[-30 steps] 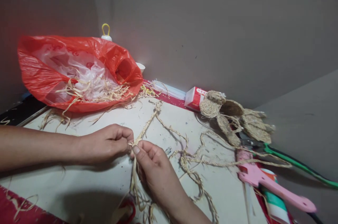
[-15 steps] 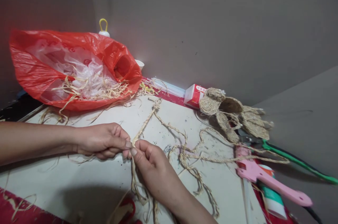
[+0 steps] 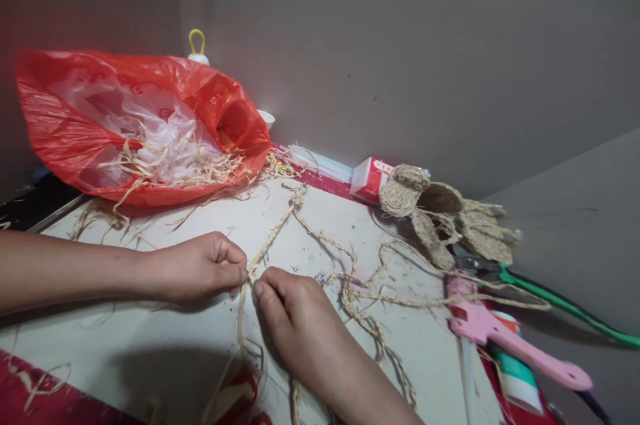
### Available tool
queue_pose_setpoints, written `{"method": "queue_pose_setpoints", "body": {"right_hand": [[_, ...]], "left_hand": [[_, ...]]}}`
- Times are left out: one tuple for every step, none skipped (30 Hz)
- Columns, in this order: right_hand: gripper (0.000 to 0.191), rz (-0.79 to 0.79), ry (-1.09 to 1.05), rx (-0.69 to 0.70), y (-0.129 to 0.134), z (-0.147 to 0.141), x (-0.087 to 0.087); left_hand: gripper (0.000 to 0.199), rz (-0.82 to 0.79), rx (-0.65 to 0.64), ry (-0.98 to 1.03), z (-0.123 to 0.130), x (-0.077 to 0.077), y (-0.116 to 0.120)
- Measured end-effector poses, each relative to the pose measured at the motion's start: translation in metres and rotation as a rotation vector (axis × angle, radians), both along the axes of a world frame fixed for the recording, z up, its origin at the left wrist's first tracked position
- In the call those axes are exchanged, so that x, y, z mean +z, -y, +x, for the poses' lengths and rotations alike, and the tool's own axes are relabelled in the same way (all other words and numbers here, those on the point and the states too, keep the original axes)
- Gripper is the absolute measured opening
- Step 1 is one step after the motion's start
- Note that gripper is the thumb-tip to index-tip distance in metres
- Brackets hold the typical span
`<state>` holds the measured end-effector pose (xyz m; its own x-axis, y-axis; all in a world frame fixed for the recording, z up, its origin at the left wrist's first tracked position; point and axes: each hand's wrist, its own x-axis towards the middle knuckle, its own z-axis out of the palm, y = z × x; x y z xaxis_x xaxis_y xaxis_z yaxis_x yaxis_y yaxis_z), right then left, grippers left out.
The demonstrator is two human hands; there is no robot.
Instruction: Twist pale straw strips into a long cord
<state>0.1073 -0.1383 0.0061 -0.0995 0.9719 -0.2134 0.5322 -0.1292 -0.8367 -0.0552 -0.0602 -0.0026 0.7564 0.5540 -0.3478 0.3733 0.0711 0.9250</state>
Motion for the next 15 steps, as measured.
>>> {"method": "queue_pose_setpoints", "body": {"right_hand": [[0.034, -0.022, -0.040, -0.021, 0.000, -0.001, -0.001], [0.035, -0.051, -0.096, -0.040, 0.001, -0.002, -0.003], [0.035, -0.084, -0.155, -0.055, 0.002, -0.004, -0.004], [0.036, -0.113, -0.208, -0.071, 0.004, -0.006, -0.006], [0.037, -0.131, -0.246, -0.091, 0.006, -0.008, -0.007], [0.037, -0.137, -0.271, -0.113, 0.009, -0.010, -0.008], [0.037, -0.131, -0.283, -0.135, 0.011, -0.013, -0.010], [0.037, -0.119, -0.284, -0.153, 0.014, -0.015, -0.012], [0.037, -0.102, -0.272, -0.170, 0.017, -0.016, -0.013], [0.036, -0.086, -0.248, -0.183, 0.019, -0.017, -0.015], [0.035, -0.070, -0.214, -0.189, 0.022, -0.018, -0.017], [0.034, -0.054, -0.173, -0.189, 0.024, -0.019, -0.018], [0.032, -0.038, -0.135, -0.182, 0.025, -0.019, -0.019], [0.030, -0.026, -0.109, -0.169, 0.026, -0.019, -0.020], [0.027, -0.022, -0.109, -0.156, 0.027, -0.019, -0.020]], "left_hand": [[0.022, 0.002, -0.002, 0.004, 0.000, -0.002, 0.001], [0.024, -0.002, 0.001, 0.017, 0.000, -0.003, 0.002], [0.024, -0.015, 0.005, 0.042, 0.000, -0.005, 0.003], [0.025, -0.038, 0.011, 0.075, 0.001, -0.006, 0.004], [0.024, -0.071, 0.020, 0.112, 0.002, -0.007, 0.005], [0.024, -0.106, 0.030, 0.147, 0.002, -0.008, 0.007], [0.023, -0.137, 0.043, 0.174, 0.003, -0.009, 0.008], [0.022, -0.161, 0.058, 0.190, 0.003, -0.009, 0.010], [0.022, -0.179, 0.074, 0.194, 0.003, -0.009, 0.011], [0.021, -0.191, 0.090, 0.194, 0.003, -0.009, 0.012], [0.021, -0.202, 0.107, 0.197, 0.003, -0.009, 0.013], [0.021, -0.216, 0.126, 0.203, 0.003, -0.008, 0.014], [0.022, -0.236, 0.142, 0.213, 0.004, -0.007, 0.015], [0.023, -0.257, 0.152, 0.224, 0.004, -0.007, 0.016], [0.025, -0.280, 0.155, 0.232, 0.004, -0.006, 0.017]]}}
